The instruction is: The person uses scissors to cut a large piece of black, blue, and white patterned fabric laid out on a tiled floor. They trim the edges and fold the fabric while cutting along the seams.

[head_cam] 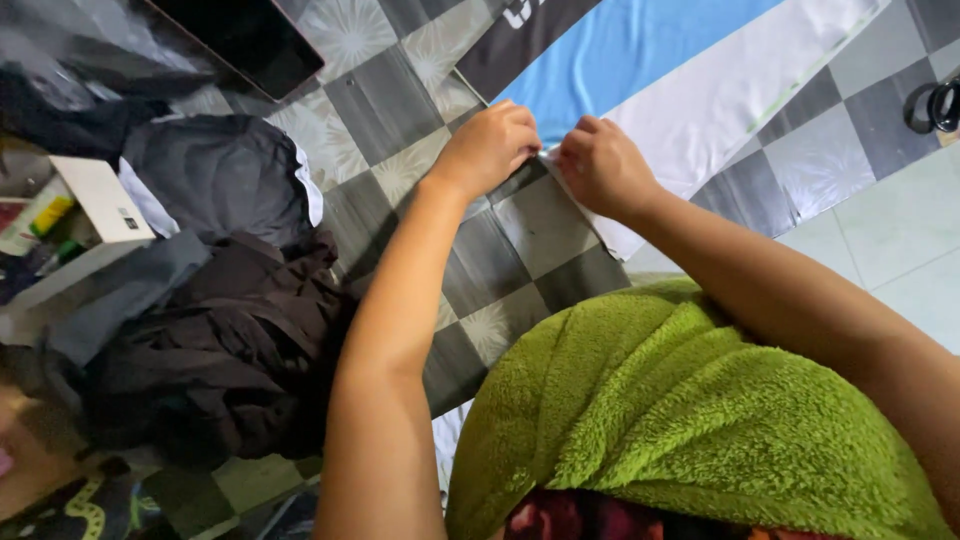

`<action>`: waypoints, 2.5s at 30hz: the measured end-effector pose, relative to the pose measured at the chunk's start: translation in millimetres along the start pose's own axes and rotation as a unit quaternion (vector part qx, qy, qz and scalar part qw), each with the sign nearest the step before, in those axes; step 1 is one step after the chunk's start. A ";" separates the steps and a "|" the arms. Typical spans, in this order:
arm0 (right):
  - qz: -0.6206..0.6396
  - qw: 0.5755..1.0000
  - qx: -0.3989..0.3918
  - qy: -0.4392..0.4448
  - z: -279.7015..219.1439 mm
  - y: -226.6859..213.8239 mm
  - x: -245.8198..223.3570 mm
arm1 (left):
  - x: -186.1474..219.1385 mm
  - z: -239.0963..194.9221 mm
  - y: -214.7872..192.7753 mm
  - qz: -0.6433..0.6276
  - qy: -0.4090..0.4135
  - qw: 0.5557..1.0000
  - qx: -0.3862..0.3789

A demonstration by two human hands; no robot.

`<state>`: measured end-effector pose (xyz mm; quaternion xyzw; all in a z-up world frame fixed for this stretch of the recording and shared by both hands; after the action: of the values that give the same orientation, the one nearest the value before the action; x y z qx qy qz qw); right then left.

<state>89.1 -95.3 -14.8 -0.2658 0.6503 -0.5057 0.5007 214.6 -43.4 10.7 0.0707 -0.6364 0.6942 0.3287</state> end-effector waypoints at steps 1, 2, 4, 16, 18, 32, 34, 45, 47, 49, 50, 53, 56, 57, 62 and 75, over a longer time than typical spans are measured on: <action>-0.002 1.000 -0.007 0.000 0.8 -7.0 -4.1 | -0.6 1.2 -3.2 -0.006 -0.003 1.000 0.003; 0.061 0.998 -0.020 0.018 2.0 -12.7 -4.4 | -1.8 2.6 -1.7 -0.023 -0.009 0.999 -0.029; 0.122 0.991 -0.037 0.037 3.0 -18.1 -5.7 | -4.6 4.5 0.6 -0.045 -0.017 0.997 -0.058; 0.134 0.988 -0.063 0.044 1.3 -26.5 -15.4 | -11.6 4.5 7.9 -0.025 0.005 0.999 -0.039; 0.124 0.990 -0.057 0.037 2.3 -30.9 -23.0 | -8.1 1.4 5.3 -0.002 0.030 1.000 -0.007; 0.018 0.999 -0.044 0.016 -4.3 -30.2 -35.0 | 3.6 -3.2 -3.8 0.023 0.050 0.998 0.028; 0.025 0.999 -0.028 -0.002 -3.8 -32.1 -34.0 | 4.6 -4.0 -3.4 0.030 0.054 0.998 0.028; 0.118 0.990 -0.042 0.065 -7.9 -44.5 -31.9 | 6.1 -4.5 -4.2 0.053 0.045 0.995 0.065; 0.110 0.991 -0.040 0.065 -10.8 -41.6 -30.7 | 9.7 -5.9 -9.9 0.065 0.043 0.995 0.069; 0.102 0.992 -0.037 0.067 -14.2 -38.9 -30.7 | 13.9 -7.8 -13.2 0.075 0.042 0.994 0.073; 0.093 0.992 -0.039 0.075 -14.7 -37.3 -30.1 | 14.1 -8.6 -14.6 0.079 0.036 0.994 0.074; 0.079 0.989 -0.069 0.109 -14.2 -43.2 -38.5 | 14.3 -9.3 -15.4 0.084 0.028 0.993 0.073; 0.053 0.986 -0.089 0.130 -19.4 -35.0 -32.7 | 14.6 -9.7 -14.6 0.088 0.030 0.993 0.079; 0.031 0.989 -0.080 0.124 -21.8 -31.2 -28.5 | 15.1 -9.7 -15.0 0.091 0.034 0.991 0.087; 0.065 0.989 -0.080 0.104 -24.0 -32.1 -28.9 | 15.8 -13.6 -13.0 0.104 0.042 0.989 0.101; 0.082 0.990 -0.073 0.090 -34.1 -42.9 -36.9 | 21.0 -17.8 -13.5 0.121 0.052 0.987 0.091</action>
<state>64.1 -65.4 38.5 -0.2009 0.7477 -0.4357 0.4591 211.4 -19.5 29.7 -0.0133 -0.5570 0.7863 0.2670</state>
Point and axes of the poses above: each hand's wrist, its own z-axis towards the middle knuckle, its own y-axis out of the palm, x = y × z, the point moved 7 cm from there along z, towards the middle knuckle, and after that the axes turned 10 degrees about -x, right-handed, at the moved point
